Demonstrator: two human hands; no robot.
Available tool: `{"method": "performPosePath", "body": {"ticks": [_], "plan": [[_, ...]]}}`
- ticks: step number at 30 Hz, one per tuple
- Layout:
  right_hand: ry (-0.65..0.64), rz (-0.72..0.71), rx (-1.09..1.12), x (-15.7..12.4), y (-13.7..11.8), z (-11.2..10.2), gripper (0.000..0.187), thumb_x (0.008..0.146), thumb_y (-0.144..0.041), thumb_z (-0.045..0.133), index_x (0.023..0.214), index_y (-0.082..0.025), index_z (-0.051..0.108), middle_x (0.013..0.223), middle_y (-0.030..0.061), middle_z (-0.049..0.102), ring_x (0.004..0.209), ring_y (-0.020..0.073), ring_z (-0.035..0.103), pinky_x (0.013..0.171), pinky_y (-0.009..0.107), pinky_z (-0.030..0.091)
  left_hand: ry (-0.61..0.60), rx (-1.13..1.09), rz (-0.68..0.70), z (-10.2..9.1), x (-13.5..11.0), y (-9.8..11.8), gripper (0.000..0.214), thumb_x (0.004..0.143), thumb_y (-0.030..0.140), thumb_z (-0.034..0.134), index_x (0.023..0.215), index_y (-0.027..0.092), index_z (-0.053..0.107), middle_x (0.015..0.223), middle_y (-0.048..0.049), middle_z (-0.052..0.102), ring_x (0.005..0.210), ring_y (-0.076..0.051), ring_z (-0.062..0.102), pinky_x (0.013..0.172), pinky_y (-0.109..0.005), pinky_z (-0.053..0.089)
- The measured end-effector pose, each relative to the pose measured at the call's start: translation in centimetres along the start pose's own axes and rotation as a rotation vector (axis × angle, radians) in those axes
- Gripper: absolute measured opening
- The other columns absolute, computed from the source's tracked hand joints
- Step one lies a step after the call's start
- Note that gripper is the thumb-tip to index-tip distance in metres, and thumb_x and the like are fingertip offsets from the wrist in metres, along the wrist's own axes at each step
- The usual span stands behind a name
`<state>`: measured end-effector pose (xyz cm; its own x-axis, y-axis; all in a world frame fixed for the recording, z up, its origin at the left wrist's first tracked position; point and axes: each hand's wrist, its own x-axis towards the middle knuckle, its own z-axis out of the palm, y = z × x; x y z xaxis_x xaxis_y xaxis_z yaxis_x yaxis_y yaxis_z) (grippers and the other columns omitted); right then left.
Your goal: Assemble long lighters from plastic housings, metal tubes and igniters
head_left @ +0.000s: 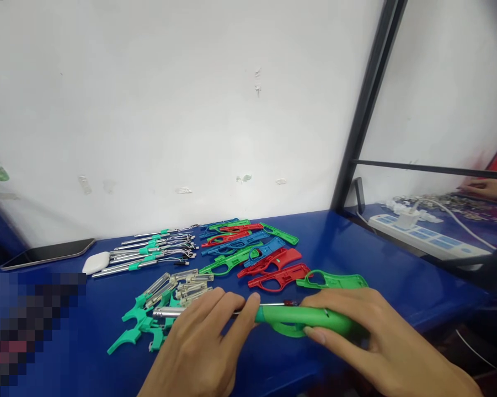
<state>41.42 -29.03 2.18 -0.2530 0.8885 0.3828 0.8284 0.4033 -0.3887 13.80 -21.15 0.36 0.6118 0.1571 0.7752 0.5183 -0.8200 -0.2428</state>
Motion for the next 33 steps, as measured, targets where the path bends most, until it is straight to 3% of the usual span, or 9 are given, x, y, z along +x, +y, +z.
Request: {"method": "performPosePath", "body": {"ticks": [6,9,12,15,17,20,22,29,33], "plan": [[0.007,0.088,0.014,-1.1,0.8,0.7,0.035,0.099,-0.054,0.068,0.129,-0.039,0.077,0.126,0.0015,0.081,0.116,0.0291,0.077,0.099,0.037,0.064,-0.032,-0.037,-0.007,0.1,-0.1,0.0,0.045,0.096,-0.006,0.046,0.127,0.017,0.069,0.098,-0.0038,0.074,0.089,-0.020,0.071,0.086,-0.034,0.061],[-0.083,0.154,0.326,-1.5,0.8,0.5,0.043,0.096,-0.053,0.073,0.137,-0.044,0.073,0.141,0.0025,0.074,0.124,0.0317,0.074,0.104,0.042,0.062,-0.043,-0.073,-0.018,0.0,0.0,-0.3,0.043,0.098,-0.006,0.046,0.126,0.017,0.069,0.097,-0.0039,0.073,0.089,-0.019,0.069,0.085,-0.032,0.059],[-0.191,0.217,0.881,-1.7,0.8,0.6,0.062,0.093,-0.056,0.074,0.152,-0.045,0.059,0.145,0.0065,0.072,0.104,0.0277,0.081,0.079,0.033,0.066,-0.027,-0.101,-0.015,-0.1,0.1,-0.6,0.031,0.105,0.003,0.049,0.125,0.016,0.069,0.096,-0.0049,0.072,0.086,-0.019,0.066,0.080,-0.032,0.057],[-0.269,0.195,1.271,-1.6,1.3,1.5,0.076,0.088,-0.051,0.079,0.158,-0.039,0.051,0.143,0.0126,0.070,0.093,0.0238,0.081,0.054,0.019,0.055,-0.027,-0.122,-0.013,-0.1,0.1,-0.7,0.026,0.109,0.010,0.049,0.126,0.015,0.068,0.095,-0.0047,0.072,0.082,-0.020,0.064,0.079,-0.034,0.055],[-0.317,0.144,1.459,-1.3,1.9,2.4,0.081,0.083,-0.043,0.085,0.156,-0.034,0.052,0.142,0.0149,0.067,0.099,0.0236,0.080,0.053,0.015,0.050,-0.036,-0.135,-0.011,0.0,0.0,-0.8,0.026,0.109,0.009,0.049,0.127,0.015,0.068,0.095,-0.0049,0.072,0.082,-0.020,0.063,0.080,-0.035,0.054],[-0.394,0.068,1.652,-0.8,2.6,3.3,0.085,0.078,-0.037,0.089,0.153,-0.029,0.053,0.117,0.0125,0.074,0.095,0.0211,0.080,0.052,0.013,0.047,-0.042,-0.146,-0.008,0.1,-0.1,-0.7,0.027,0.108,0.008,0.051,0.128,0.014,0.068,0.097,-0.0056,0.071,0.084,-0.021,0.062,0.081,-0.036,0.051],[-0.436,0.028,1.703,-0.5,2.7,3.6,0.079,0.079,-0.037,0.089,0.150,-0.030,0.054,0.110,0.0098,0.075,0.081,0.0161,0.077,0.051,0.014,0.046,-0.046,-0.157,-0.016,0.0,-0.1,-0.7,0.028,0.107,0.006,0.051,0.129,0.014,0.067,0.099,-0.0058,0.071,0.086,-0.021,0.061,0.082,-0.035,0.051],[-0.367,0.057,1.697,-0.5,2.1,4.9,0.076,0.075,-0.034,0.090,0.143,-0.033,0.059,0.140,0.0154,0.068,0.058,0.0055,0.060,0.046,0.017,0.036,-0.046,-0.198,-0.054,0.1,0.2,-0.9,0.036,0.101,-0.003,0.050,0.124,0.018,0.068,0.099,-0.0042,0.070,0.086,-0.019,0.061,0.083,-0.033,0.050],[-0.181,0.180,1.564,-1.4,2.0,5.6,0.076,0.078,-0.029,0.087,0.146,-0.039,0.056,0.139,0.0111,0.069,0.051,0.0020,0.048,0.045,0.019,0.033,-0.033,-0.114,-0.041,-0.1,0.4,-0.9,0.044,0.099,-0.006,0.053,0.134,0.017,0.066,0.125,-0.0094,0.070,0.124,-0.025,0.060,0.109,-0.042,0.044]]}}
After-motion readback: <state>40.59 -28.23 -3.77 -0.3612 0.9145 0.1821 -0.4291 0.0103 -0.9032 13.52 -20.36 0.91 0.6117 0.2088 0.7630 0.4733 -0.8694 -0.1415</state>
